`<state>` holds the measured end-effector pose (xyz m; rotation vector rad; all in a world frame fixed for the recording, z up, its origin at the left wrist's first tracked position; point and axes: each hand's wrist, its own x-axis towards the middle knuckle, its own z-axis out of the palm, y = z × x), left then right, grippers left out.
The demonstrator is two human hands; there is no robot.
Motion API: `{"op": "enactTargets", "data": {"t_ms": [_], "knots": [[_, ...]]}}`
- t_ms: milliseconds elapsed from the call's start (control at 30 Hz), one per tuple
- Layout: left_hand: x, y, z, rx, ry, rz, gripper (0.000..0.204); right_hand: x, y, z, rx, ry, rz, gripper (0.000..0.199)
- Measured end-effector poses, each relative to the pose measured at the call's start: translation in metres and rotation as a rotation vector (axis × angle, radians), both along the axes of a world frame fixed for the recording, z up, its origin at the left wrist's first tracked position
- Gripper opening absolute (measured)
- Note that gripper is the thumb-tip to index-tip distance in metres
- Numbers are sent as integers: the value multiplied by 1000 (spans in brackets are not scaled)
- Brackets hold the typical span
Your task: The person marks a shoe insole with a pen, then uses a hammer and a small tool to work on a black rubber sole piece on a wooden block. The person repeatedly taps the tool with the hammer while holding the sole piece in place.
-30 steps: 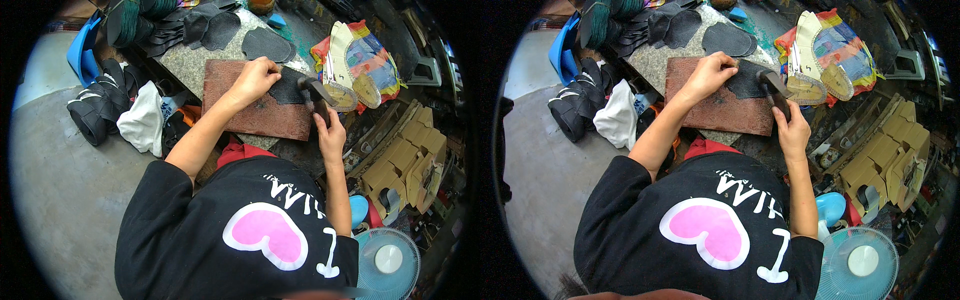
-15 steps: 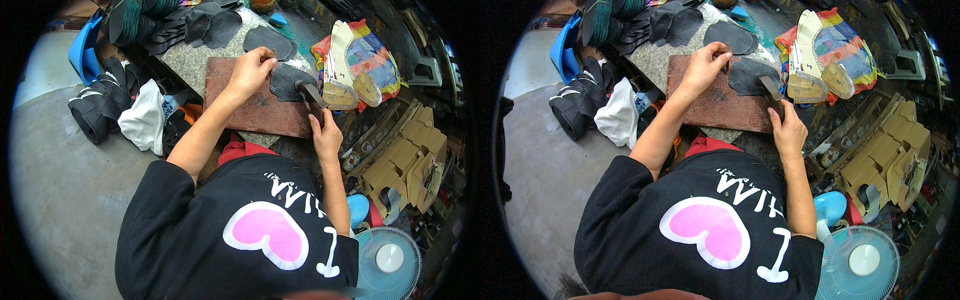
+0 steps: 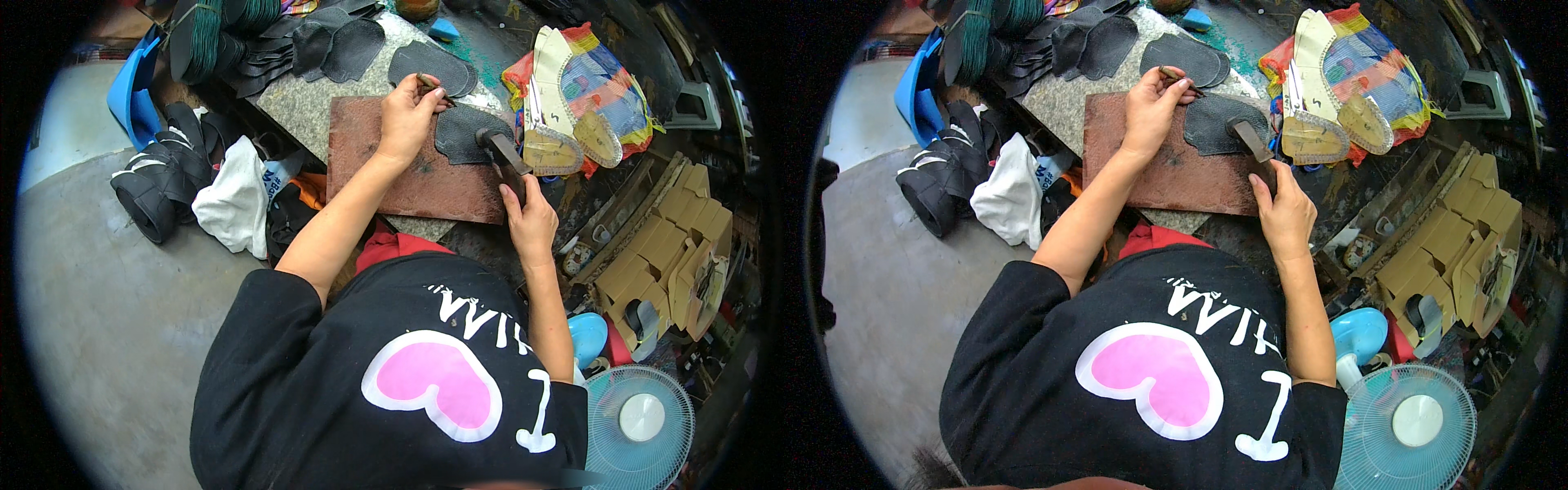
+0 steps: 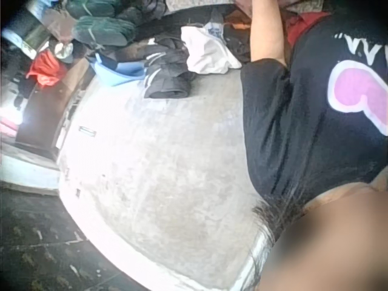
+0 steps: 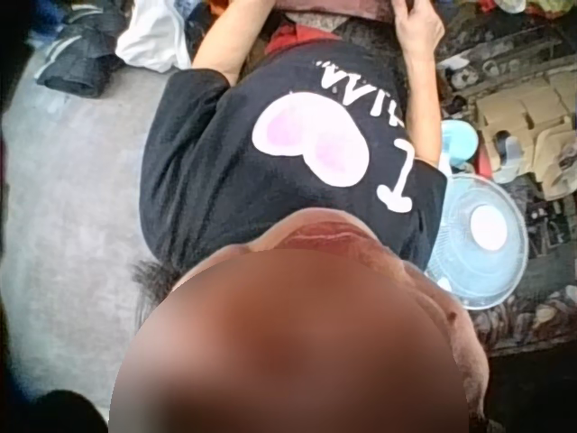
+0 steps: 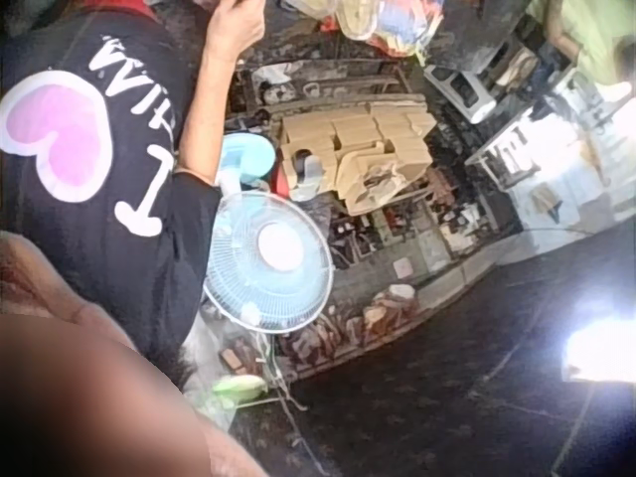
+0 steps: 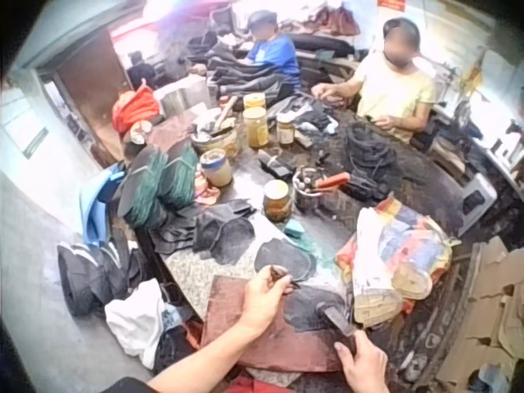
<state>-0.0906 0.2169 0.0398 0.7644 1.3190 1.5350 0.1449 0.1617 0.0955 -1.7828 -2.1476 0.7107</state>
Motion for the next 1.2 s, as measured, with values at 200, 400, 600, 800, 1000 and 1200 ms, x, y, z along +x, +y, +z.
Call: {"op": "enactTargets", "data": {"t_ms": [200, 400, 600, 800, 1000, 1200], "knots": [[-2, -1, -3, -8, 43, -25, 13, 2, -1, -3, 10, -8, 16, 32], [0, 0, 3, 78, 520, -38, 10, -3, 4, 8, 7, 7, 17, 35], [1, 4, 15, 426, 975, -92, 18, -10, 15, 54, 259, 333, 52, 36], [7, 2, 18, 433, 1057, -97, 19, -24, 30, 44, 190, 114, -25, 40], [7, -1, 6, 289, 848, 1, 10, -6, 11, 9, 159, -40, 28, 43], [7, 1, 0, 75, -63, 67, 3, -9, 5, -1, 147, -80, 1, 41]]}}
